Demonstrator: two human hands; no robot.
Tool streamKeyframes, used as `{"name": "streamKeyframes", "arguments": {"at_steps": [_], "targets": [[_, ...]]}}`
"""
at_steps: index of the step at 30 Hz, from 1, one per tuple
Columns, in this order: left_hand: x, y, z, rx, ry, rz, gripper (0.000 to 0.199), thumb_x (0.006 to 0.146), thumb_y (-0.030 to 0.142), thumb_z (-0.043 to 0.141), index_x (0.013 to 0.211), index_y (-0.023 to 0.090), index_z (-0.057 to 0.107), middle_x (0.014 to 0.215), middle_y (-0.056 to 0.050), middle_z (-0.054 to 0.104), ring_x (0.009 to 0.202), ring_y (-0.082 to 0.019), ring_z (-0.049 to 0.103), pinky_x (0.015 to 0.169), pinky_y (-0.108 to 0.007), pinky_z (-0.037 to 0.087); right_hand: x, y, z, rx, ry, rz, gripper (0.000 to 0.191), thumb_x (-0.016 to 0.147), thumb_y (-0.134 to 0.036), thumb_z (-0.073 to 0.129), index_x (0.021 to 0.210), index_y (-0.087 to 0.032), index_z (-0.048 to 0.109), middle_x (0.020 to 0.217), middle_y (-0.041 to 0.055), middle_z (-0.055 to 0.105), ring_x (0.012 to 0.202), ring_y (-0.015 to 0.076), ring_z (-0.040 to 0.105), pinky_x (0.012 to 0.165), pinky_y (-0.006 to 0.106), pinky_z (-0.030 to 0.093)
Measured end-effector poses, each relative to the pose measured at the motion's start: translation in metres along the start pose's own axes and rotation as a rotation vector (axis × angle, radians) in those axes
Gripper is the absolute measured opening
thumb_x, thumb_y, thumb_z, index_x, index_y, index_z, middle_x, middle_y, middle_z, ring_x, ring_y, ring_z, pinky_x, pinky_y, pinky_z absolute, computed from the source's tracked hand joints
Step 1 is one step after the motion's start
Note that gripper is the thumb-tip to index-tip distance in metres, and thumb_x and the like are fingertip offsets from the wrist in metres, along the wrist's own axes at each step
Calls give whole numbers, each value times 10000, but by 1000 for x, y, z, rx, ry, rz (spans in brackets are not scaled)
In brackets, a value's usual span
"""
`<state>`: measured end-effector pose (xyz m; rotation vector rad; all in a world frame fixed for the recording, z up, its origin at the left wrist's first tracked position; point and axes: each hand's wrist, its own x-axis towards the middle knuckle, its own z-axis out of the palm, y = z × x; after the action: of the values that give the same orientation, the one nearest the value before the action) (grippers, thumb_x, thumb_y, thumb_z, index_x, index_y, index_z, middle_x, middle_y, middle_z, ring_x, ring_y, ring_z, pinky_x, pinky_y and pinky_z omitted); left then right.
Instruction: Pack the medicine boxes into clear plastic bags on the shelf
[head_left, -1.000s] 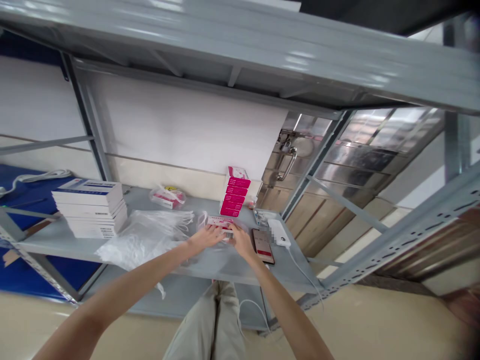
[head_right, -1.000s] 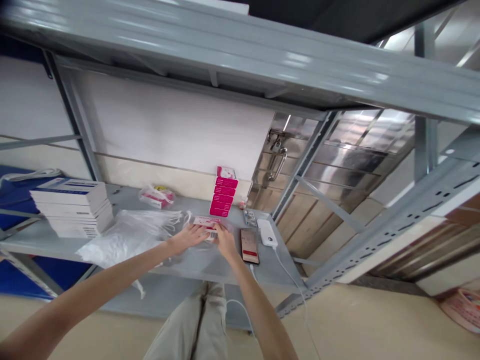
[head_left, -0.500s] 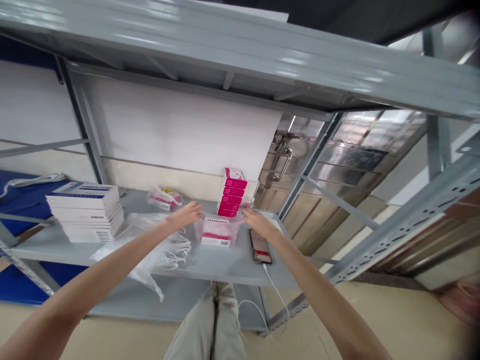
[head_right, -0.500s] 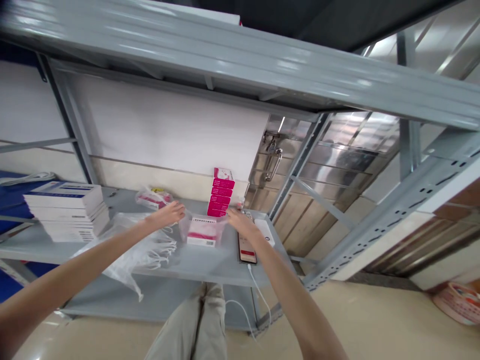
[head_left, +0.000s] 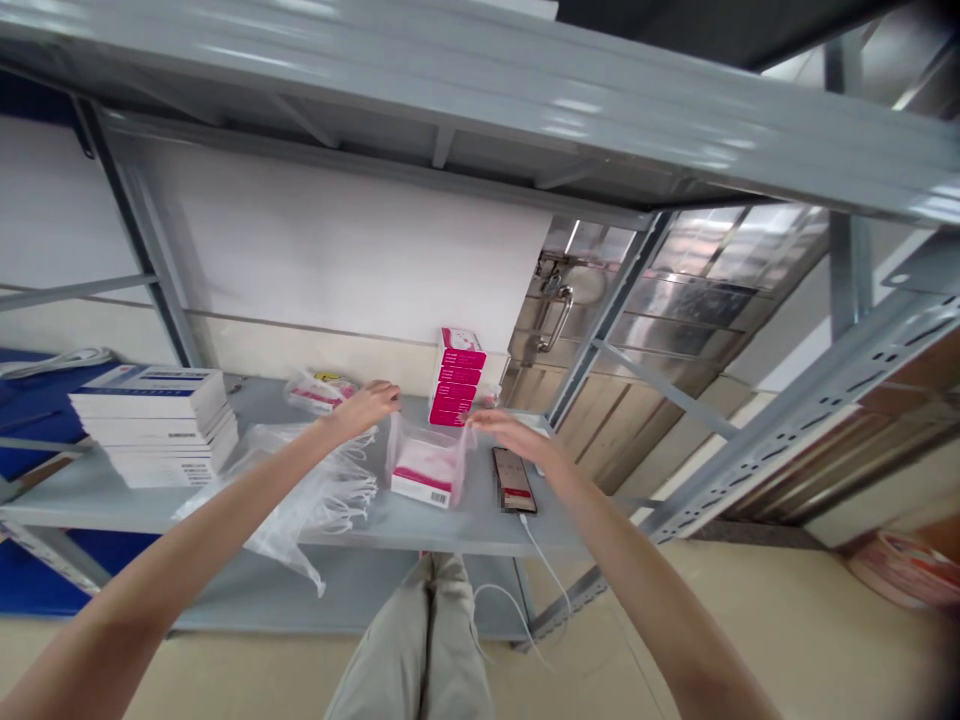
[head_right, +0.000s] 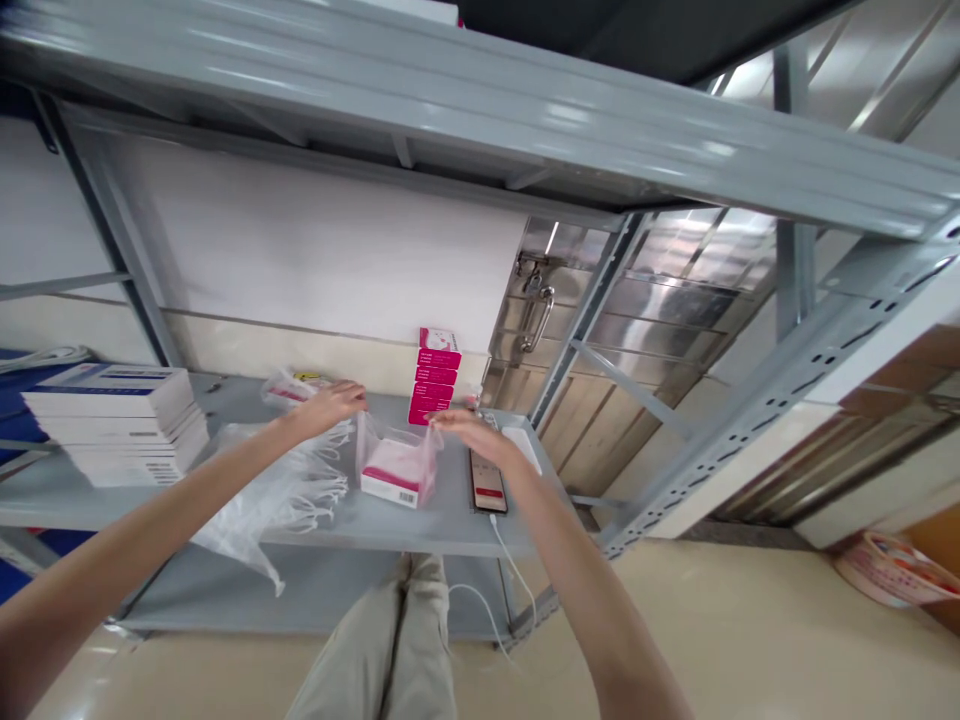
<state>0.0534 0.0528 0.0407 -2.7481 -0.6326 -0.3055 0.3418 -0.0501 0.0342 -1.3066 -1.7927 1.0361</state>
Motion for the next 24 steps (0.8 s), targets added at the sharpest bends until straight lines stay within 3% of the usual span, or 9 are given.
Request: {"name": "streamKeyframes", "arguments": {"at_steps": [3, 5, 8, 10, 13, 15, 18, 24], "targets": [[12, 18, 8, -314, 69, -78, 401, 773, -73, 394, 974, 177, 636, 1026, -49, 613, 861, -128, 607, 794, -234, 446, 2, 10, 33, 283, 3, -25, 494, 758, -415, 634, 1211, -232, 556, 1191, 75, 628, 1129, 204, 563, 987, 349, 421], [22, 36, 14, -544, 145, -73, 361, 798, -38, 376, 931, 167, 643, 980, -40, 631, 860, -121, 611, 802, -229, 451, 9, 19, 59, 315, 45, -9, 586, 722, -428, 682, 1254, -252, 509, 1125, 48, 638, 1063, 181, 575, 945, 322, 439], [37, 58, 22, -820, 141, -7, 301, 787, 5, 404, 847, 163, 653, 880, -24, 665, 816, -125, 612, 780, -236, 458, 22, 35, 90, 280, 155, 13, 455, 664, -496, 716, 996, -211, 594, 855, 7, 622, 811, 155, 567, 767, 287, 464], [42, 65, 26, -957, 106, -3, 250, 768, 32, 442, 812, 159, 653, 828, -19, 671, 773, -126, 608, 750, -236, 459, 28, 45, 101, 293, 229, 5, 431, 652, -593, 675, 784, -198, 566, 667, -27, 530, 651, 129, 492, 651, 275, 429], [43, 64, 31, -1110, 147, -49, 210, 754, 93, 521, 917, 162, 633, 943, -40, 660, 864, -144, 603, 755, -243, 464, 32, 54, 108, 328, 269, -44, 491, 673, -691, 577, 667, -206, 500, 540, -65, 383, 542, 103, 379, 567, 261, 353], [41, 60, 33, -1166, 165, -93, 226, 756, 136, 551, 976, 172, 589, 986, -41, 626, 868, -143, 591, 708, -235, 469, 31, 54, 110, 307, 277, -60, 499, 707, -702, 519, 663, -205, 504, 524, -68, 362, 523, 101, 355, 548, 256, 318], [36, 54, 35, -1139, 107, -155, 89, 778, 192, 578, 862, 175, 554, 831, 9, 590, 714, -111, 562, 627, -214, 448, 30, 51, 114, 275, 313, -50, 501, 752, -691, 447, 697, -201, 532, 526, -58, 392, 516, 108, 370, 547, 260, 301], [26, 49, 39, -845, 55, -104, 78, 815, 150, 584, 755, 174, 540, 759, 30, 558, 691, -110, 541, 650, -216, 409, 31, 48, 122, 336, 368, 0, 521, 768, -707, 356, 710, -210, 502, 482, -66, 390, 477, 112, 339, 528, 266, 281]]}}
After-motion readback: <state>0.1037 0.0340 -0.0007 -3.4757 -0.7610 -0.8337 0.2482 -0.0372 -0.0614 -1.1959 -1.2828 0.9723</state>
